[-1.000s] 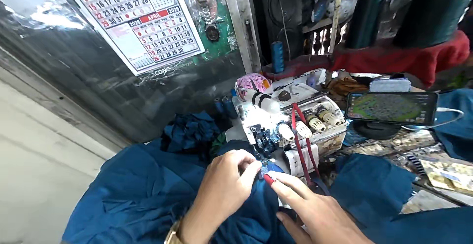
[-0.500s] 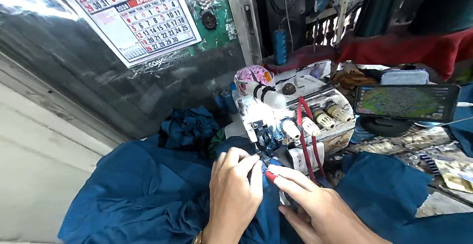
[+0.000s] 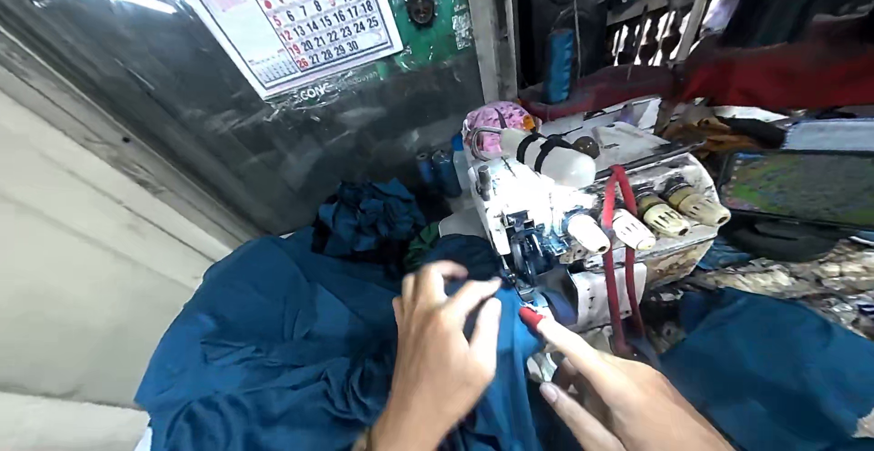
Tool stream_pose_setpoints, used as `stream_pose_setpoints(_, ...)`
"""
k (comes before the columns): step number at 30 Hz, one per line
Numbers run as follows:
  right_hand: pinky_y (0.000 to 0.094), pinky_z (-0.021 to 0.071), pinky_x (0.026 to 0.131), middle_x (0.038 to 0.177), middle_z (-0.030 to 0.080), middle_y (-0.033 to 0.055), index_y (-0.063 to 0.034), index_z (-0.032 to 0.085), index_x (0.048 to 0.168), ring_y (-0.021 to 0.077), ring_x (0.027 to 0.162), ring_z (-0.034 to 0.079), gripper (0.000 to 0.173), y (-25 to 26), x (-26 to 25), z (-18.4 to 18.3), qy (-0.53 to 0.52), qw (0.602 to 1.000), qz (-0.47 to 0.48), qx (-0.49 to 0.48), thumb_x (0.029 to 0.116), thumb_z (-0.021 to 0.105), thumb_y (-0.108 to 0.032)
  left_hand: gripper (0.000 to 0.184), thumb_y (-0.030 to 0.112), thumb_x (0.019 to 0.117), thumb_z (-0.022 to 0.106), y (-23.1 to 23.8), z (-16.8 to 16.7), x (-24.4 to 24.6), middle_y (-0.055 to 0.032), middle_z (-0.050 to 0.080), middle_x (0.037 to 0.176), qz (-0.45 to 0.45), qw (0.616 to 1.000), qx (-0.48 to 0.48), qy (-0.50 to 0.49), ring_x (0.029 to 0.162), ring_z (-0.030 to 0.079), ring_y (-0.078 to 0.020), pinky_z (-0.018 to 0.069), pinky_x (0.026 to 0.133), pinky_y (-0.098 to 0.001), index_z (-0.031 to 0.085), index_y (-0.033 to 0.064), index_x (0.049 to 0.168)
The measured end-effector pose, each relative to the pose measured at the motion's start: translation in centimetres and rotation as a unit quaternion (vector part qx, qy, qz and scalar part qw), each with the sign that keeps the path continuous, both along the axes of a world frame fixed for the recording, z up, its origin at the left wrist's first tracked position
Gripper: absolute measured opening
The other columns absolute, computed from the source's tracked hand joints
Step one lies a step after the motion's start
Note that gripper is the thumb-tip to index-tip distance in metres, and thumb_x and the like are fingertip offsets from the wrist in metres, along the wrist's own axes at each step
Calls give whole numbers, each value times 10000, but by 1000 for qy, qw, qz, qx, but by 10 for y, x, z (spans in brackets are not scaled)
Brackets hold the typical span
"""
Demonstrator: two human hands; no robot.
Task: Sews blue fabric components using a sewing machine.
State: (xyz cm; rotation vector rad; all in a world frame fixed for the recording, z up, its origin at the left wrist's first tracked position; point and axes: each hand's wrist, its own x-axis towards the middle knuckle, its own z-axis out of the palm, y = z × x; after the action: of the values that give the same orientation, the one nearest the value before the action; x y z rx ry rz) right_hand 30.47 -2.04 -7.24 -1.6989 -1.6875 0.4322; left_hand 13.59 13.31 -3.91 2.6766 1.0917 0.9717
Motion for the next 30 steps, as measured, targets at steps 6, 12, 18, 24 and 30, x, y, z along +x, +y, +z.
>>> stream_pose_setpoints(6,471,574,662,845,691,33,-364,258,1639,197,693,665,577,32,-13,26,53,990,88,-94,1089,342,-515,210,322,1059,551,55,12,-6,80,676,1263,-26,988,-146,-36,1155,641,-90,568,949,-426,699,256,1192)
stream_pose_setpoints(12,349,658,803,1034,747,5,-95,733,1081,118,903,737,165,-6,-18,-11,277,951,-37,132,1001,669,-225,153,242,928,647,-60,-11,-34,-42,726,962,-27,998,29,-51,916,684,-190,565,793,-388,790,190,932)
stream_pose_setpoints(18,297,589,653,899,678,80,-15,576,1208,158,757,667,312,-15,-19,4,423,874,-102,215,955,707,-141,188,120,961,631,-67,32,-34,-19,710,1017,-160,968,-88,-174,895,667,-128,584,764,-291,790,184,1039)
stream_pose_setpoints(24,330,624,738,894,736,-13,-110,727,1042,87,811,712,285,-9,-14,22,308,936,170,-14,1055,583,-355,195,266,978,623,-2,60,-55,78,637,1285,-115,993,-13,-20,1186,604,-98,562,943,-353,776,270,1098)
stream_pose_setpoints(30,397,612,895,1032,744,114,-59,736,1083,192,965,728,308,-11,-3,29,566,817,105,36,1068,539,-296,315,320,880,808,-29,26,-118,-45,659,1254,-210,959,-143,-130,1178,631,-233,578,970,-438,737,207,1165)
